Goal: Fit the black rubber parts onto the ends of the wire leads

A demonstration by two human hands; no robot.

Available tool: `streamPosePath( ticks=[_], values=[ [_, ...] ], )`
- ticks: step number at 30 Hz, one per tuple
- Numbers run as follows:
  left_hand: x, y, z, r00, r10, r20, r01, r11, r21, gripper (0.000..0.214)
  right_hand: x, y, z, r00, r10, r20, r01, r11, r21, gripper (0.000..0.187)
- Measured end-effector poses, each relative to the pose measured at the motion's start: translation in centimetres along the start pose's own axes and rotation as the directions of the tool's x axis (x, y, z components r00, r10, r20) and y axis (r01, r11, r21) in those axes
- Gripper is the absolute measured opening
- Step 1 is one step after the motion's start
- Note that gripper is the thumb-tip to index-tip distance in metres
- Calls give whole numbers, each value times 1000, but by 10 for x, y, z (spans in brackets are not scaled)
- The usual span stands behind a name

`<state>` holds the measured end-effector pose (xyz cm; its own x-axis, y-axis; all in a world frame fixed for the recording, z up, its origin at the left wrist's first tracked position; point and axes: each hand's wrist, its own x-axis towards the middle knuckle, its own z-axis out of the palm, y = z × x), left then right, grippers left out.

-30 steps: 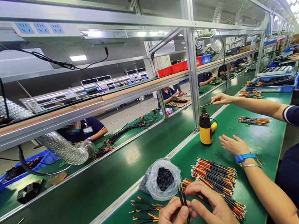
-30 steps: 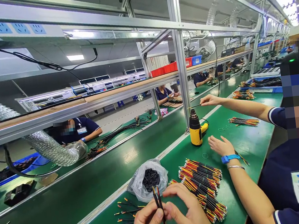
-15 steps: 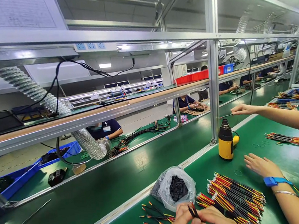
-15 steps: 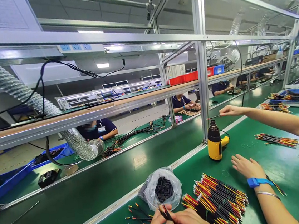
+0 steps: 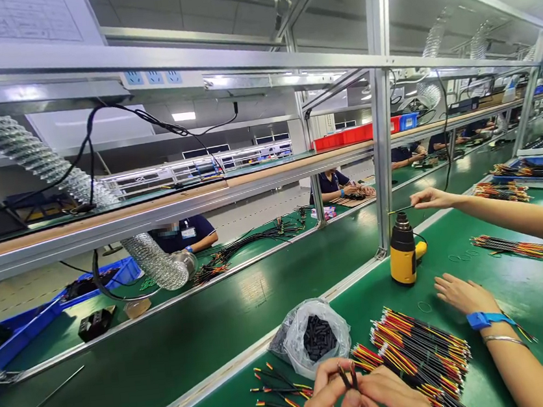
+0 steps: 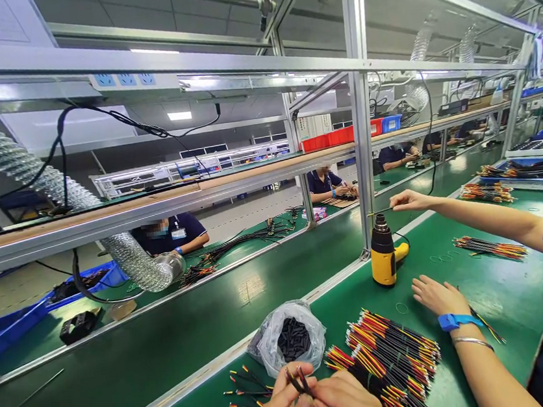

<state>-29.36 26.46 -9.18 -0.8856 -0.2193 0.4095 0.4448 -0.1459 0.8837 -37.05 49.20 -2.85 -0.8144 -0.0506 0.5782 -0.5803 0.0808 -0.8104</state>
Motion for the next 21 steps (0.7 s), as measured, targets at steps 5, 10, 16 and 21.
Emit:
streamPosePath(
  ticks=[5, 10, 16, 21],
  values=[
    [5, 5, 0, 996, -89, 22, 90, 995, -53, 26, -58, -8, 66, 998, -20, 66, 22, 999, -36, 20],
    [9, 3, 1, 965, -261, 31, 262, 961, -83, 32, -82, 0, 93, 987, -109, 120, 128, 978, -166, 9],
    [9, -10, 5, 841, -539, -36, 506, 809, -298, 44, -84, 19, 98, 969, -199, 148, 237, 917, -322, 16],
    [7, -27, -8, 723, -690, -19, 624, 665, -410, 39, -75, 19, 96, 976, -135, 172, 198, 879, -433, 22]
  ],
)
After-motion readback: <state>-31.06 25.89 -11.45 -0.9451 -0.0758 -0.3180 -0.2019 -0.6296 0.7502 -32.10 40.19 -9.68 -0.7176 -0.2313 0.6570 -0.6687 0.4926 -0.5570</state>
